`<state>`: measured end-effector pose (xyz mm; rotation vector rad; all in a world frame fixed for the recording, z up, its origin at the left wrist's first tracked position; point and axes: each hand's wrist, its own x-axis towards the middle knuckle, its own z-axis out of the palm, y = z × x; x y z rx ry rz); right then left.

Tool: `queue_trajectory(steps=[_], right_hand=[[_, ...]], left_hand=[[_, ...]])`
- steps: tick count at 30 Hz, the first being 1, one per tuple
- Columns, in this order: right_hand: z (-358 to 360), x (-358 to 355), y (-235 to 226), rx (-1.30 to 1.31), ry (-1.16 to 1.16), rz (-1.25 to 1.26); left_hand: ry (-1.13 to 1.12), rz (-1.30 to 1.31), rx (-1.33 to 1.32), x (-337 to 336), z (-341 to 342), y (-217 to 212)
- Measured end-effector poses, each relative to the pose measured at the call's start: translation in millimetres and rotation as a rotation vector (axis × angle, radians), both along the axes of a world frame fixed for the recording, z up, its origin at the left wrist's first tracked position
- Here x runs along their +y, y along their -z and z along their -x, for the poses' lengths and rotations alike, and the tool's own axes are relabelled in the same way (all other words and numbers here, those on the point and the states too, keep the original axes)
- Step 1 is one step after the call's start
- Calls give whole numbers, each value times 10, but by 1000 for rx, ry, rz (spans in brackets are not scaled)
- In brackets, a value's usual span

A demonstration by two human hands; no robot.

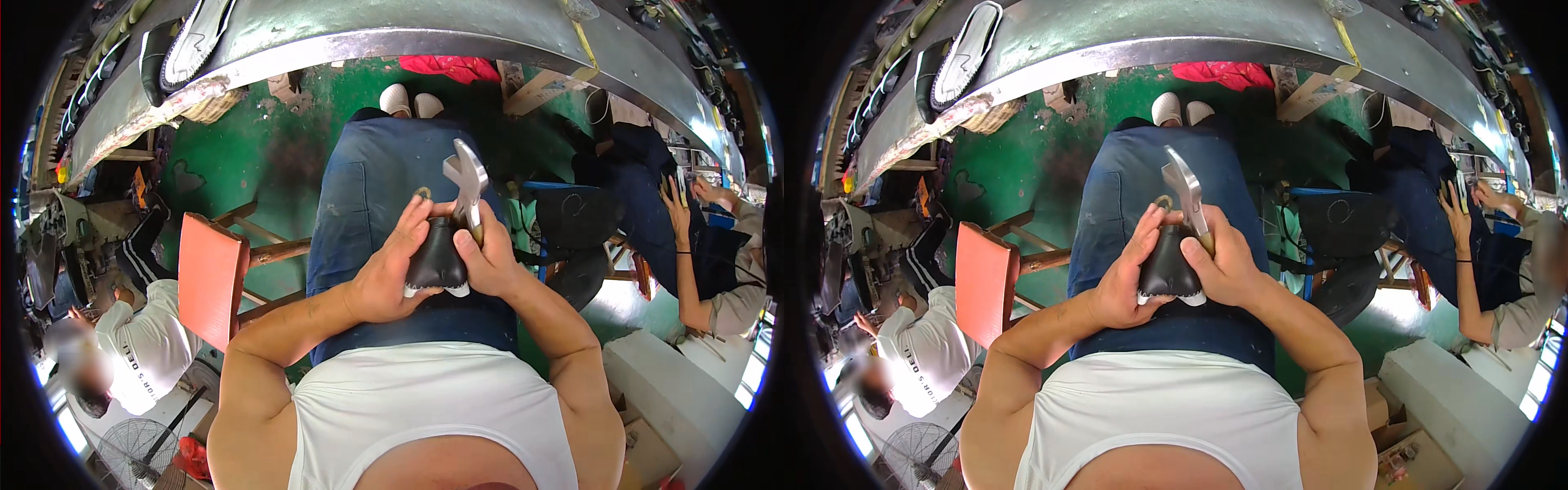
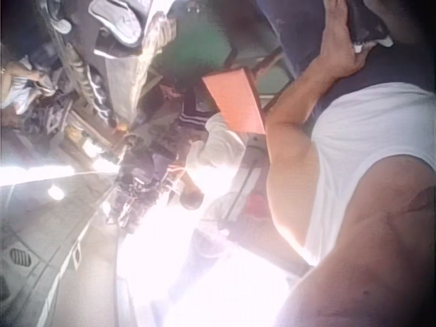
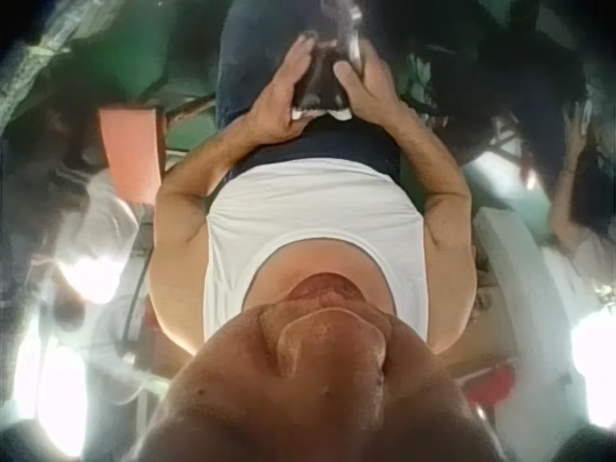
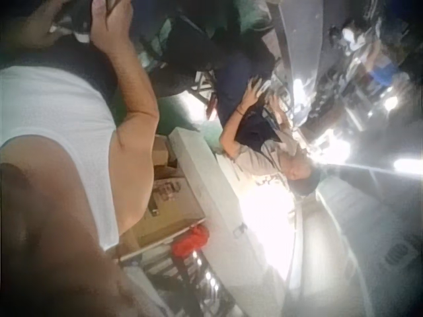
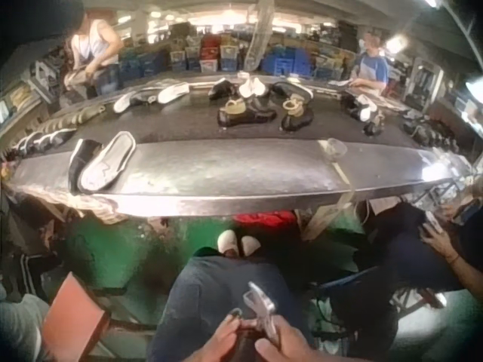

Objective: Using a lasting pincer to pull shoe uppers over a last and secure them to the insole.

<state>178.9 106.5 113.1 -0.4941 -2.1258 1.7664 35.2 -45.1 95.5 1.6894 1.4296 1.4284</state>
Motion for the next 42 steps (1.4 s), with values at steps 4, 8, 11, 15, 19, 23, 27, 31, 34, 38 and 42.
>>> queue_trajectory(steps=[4, 8, 11, 15, 19, 23, 27, 31, 34, 38, 42], right_hand=[[102, 59, -41, -22, -32, -54], [251, 176, -42, -98, -62, -102], [293, 343, -98, -171, -3, -82], [71, 443, -288, -285, -7, 186], [-101, 476, -193, -252, -42, 401], [-138, 553, -99, -206, -46, 388], [-135, 617, -17, -215, -53, 459], [-46, 620, -72, -254, -86, 469], [-38, 650, 22, -225, -111, 442], [21, 736, 64, -202, -75, 496], [60, 858, 279, -169, -28, 516]], left_hand=[[-52, -92, -14, 8, -64, 62], [-163, -9, -22, 11, -96, 91], [-202, 232, 14, 103, -39, -48], [225, 259, -371, 92, 269, 59], [93, 355, -316, 179, 529, 157], [99, 195, 28, 360, 562, 294], [128, 40, 428, 511, 724, 189], [389, -25, 686, 726, 901, -22], [561, 44, 695, 787, 1014, 100], [587, 621, -43, 787, 1385, 485], [-20, 731, -1325, 518, 1330, 775]])
